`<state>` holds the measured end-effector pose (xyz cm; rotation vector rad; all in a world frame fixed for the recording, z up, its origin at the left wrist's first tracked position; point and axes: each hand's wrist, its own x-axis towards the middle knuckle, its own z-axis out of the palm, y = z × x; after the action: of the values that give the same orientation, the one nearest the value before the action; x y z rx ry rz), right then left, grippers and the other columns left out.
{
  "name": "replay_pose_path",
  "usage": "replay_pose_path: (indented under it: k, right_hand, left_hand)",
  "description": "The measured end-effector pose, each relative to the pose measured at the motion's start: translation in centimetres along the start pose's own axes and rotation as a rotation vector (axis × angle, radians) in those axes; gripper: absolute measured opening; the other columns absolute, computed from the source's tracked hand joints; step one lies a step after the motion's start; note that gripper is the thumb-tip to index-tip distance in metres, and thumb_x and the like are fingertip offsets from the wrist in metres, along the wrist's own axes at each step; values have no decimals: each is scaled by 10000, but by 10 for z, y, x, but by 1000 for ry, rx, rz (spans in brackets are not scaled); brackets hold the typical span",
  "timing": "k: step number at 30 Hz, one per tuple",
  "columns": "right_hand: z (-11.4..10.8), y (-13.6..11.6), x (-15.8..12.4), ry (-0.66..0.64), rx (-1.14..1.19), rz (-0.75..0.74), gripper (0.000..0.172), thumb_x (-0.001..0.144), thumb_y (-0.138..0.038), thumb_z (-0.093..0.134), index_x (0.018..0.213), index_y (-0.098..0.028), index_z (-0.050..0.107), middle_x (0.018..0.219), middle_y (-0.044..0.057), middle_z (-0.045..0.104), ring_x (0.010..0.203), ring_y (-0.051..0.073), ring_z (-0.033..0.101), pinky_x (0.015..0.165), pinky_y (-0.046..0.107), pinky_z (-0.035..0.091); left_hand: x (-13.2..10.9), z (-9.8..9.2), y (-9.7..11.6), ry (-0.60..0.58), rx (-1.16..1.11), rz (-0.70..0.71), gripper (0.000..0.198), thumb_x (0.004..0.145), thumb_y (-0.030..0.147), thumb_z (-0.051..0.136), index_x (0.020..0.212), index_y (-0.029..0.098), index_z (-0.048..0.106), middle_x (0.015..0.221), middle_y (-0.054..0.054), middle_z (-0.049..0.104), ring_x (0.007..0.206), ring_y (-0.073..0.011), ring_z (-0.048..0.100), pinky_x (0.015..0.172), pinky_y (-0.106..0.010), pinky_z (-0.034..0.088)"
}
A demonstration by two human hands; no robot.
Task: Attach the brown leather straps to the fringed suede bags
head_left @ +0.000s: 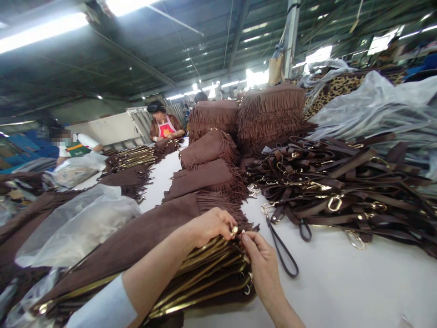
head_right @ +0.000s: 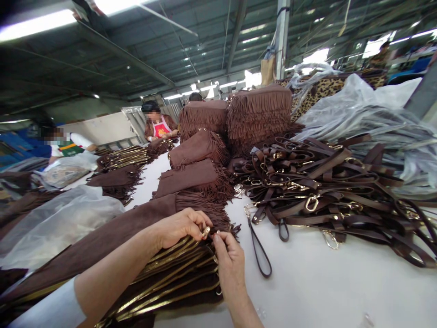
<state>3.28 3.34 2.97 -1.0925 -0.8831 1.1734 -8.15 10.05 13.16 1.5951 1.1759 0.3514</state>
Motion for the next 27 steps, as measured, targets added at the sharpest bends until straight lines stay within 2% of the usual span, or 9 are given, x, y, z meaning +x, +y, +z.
replay_pose_path:
  k: [4,7,11,15,17,22,27]
  right_hand:
    - [-9,8,-11,-108,64,6,267,737,-437,594,812,-180,596,697,-1,570,640,138,492,585,243,398]
    - [-11,9,-16,-102,89,30,285,683,-430,651,799,-173,613,687,5,584,626,137,491,570,242,393]
    - [-9,8,-13,-41,119,96,321,689,-482,631,765,-170,624,549,-45,493,529,100,409,506,220,328]
    - [-4,10,-6,10,133,79,330,717,-487,608,652,-164,589,493,-64,417,506,87,348,493,220,276]
    - [-3,11,-4,12,166,85,339,726,-487,601,626,-164,575,493,-62,419,502,87,343,487,223,265]
    - [-2,12,-2,7,225,119,377,748,-542,545,675,-173,583,559,-31,516,504,103,411,482,229,310]
    - [-9,7,-1,142,-155,-26,432,757,-577,490,561,-193,525,509,-24,495,502,123,417,471,246,318]
  left_hand:
    - [-1,0,3,-6,52,13,81,447,136,527,496,128,591,689,-31,598,791,-195,524,646,-257,404]
    - [-3,0,6,5,155,5,64,471,131,514,497,131,572,709,-33,603,800,-199,530,655,-257,410]
    - [-5,5,7,-6,471,66,91,522,173,553,594,138,595,807,-24,606,766,-176,535,642,-241,400]
    - [-6,17,4,104,871,159,172,566,284,628,678,156,602,788,-25,592,716,-181,536,628,-270,373]
    - [-5,22,2,126,971,190,134,627,289,596,698,176,605,796,-20,600,751,-190,546,667,-293,362]
    - [-2,24,2,78,947,146,77,671,236,545,630,178,573,847,-8,628,777,-167,565,694,-287,353]
    - [-1,24,4,74,955,129,86,659,178,509,579,168,539,839,-15,632,785,-170,564,682,-282,344]
